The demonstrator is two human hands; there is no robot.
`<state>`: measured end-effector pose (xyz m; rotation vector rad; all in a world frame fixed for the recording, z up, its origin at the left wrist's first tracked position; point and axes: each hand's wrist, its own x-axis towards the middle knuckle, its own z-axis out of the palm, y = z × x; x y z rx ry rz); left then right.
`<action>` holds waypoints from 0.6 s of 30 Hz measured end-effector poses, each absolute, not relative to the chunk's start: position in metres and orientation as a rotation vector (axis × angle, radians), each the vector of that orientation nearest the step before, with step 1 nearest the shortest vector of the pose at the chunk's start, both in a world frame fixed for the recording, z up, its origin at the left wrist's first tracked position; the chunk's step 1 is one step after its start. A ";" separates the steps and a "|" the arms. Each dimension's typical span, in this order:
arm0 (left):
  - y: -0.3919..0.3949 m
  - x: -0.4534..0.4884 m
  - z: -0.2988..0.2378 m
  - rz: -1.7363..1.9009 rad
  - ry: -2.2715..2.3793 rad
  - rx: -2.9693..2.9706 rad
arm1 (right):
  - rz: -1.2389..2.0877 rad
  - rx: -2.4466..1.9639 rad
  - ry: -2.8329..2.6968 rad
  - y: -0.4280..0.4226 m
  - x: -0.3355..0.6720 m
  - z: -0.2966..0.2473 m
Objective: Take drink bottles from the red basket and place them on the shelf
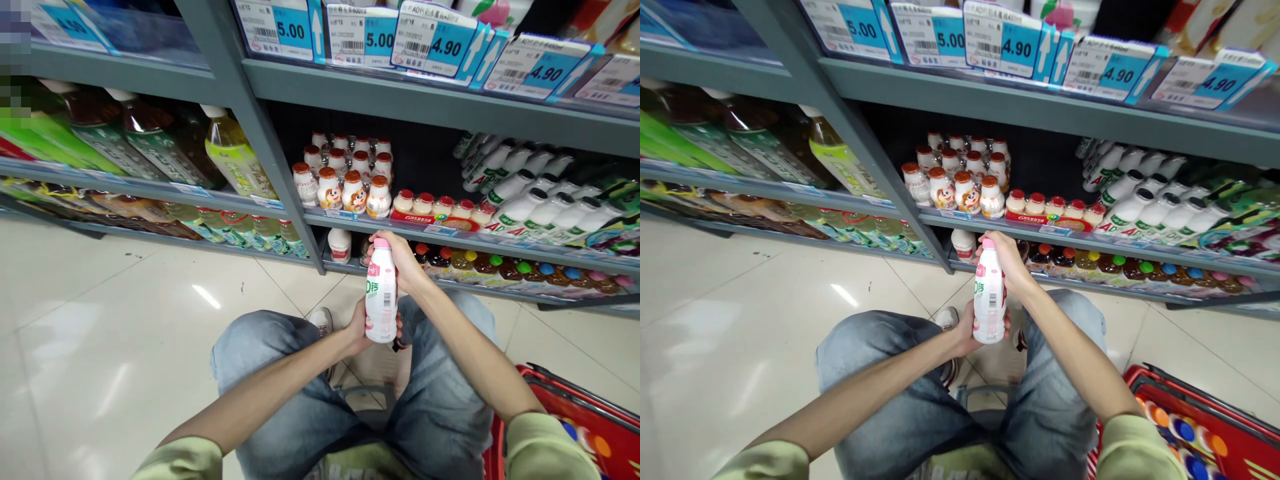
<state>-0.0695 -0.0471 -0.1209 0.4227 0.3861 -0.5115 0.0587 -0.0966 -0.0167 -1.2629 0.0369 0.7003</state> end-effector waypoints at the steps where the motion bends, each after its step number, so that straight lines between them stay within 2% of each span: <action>1: -0.047 -0.070 -0.123 -0.520 0.380 0.430 | 0.698 -1.261 0.038 -0.097 0.059 -0.017; 18: -0.046 -0.069 -0.131 -0.544 0.326 0.470 | 0.693 -1.263 0.024 -0.099 0.059 -0.018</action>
